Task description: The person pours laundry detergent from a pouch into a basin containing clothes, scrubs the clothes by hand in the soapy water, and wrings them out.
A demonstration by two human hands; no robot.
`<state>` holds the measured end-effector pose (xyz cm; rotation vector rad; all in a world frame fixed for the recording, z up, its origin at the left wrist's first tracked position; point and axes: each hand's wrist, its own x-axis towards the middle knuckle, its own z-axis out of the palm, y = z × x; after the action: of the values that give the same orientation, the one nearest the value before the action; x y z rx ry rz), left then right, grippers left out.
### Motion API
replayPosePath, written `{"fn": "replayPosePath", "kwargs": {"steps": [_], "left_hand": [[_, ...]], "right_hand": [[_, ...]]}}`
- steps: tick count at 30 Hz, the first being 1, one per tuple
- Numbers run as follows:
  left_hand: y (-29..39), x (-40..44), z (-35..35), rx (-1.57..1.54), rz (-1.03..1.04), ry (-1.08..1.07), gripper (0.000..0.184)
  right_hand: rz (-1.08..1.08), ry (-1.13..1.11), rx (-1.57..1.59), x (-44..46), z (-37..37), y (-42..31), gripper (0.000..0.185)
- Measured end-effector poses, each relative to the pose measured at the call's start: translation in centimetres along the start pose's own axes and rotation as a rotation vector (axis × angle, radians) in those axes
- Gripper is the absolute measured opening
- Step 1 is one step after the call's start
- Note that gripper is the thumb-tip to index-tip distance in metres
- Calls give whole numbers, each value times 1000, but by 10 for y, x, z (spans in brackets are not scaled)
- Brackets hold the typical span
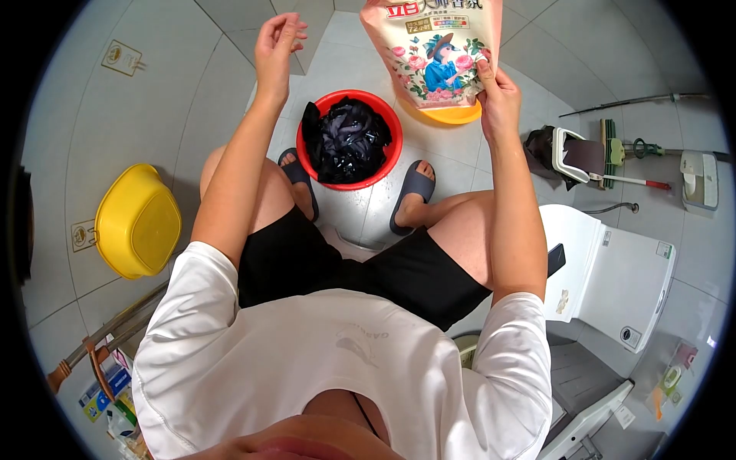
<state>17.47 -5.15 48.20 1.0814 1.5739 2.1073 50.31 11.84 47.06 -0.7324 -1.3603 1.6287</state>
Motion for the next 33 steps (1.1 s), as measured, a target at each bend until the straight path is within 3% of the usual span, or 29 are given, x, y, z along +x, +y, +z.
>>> {"fn": "replayPosePath", "kwargs": {"steps": [6, 10, 14, 19, 21, 22, 24, 26, 28, 29, 30, 32, 33], "left_hand": [[5, -18, 29, -182, 49, -280, 44], [0, -33, 46, -245, -107, -228, 46], [4, -42, 52, -312, -253, -101, 37], [16, -47, 52, -321, -240, -45, 26], [19, -52, 53, -68, -212, -140, 21], [18, -55, 54, -73, -218, -141, 21], [13, -62, 58, 153, -99, -222, 19], [7, -64, 58, 151, -70, -218, 23], [9, -61, 53, 362, -122, -295, 24], [13, -61, 52, 437, -114, -326, 23], [16, -62, 51, 435, -118, -326, 23], [17, -64, 50, 543, -137, -396, 23], [15, -65, 50, 543, -142, -395, 23]], "right_hand": [[39, 5, -4, -4, 9, 9, 39], [118, -73, -10, -4, 18, 20, 41], [230, -152, -22, -7, 30, 23, 38], [274, -287, -492, -1, 25, 9, 37], [177, -414, -681, -1, 28, 4, 37], [183, -412, -685, 4, 18, 14, 37], [-62, -303, -898, 21, 3, 31, 29], [-94, -295, -791, 27, -4, 28, 25], [-198, -191, -440, 20, 25, -2, 41], [-238, -305, -377, 21, 29, -6, 54], [-234, -306, -379, 17, 40, -11, 54], [-513, -363, -501, 3, 68, -17, 50], [-510, -440, -532, -2, 76, -19, 43]]}}
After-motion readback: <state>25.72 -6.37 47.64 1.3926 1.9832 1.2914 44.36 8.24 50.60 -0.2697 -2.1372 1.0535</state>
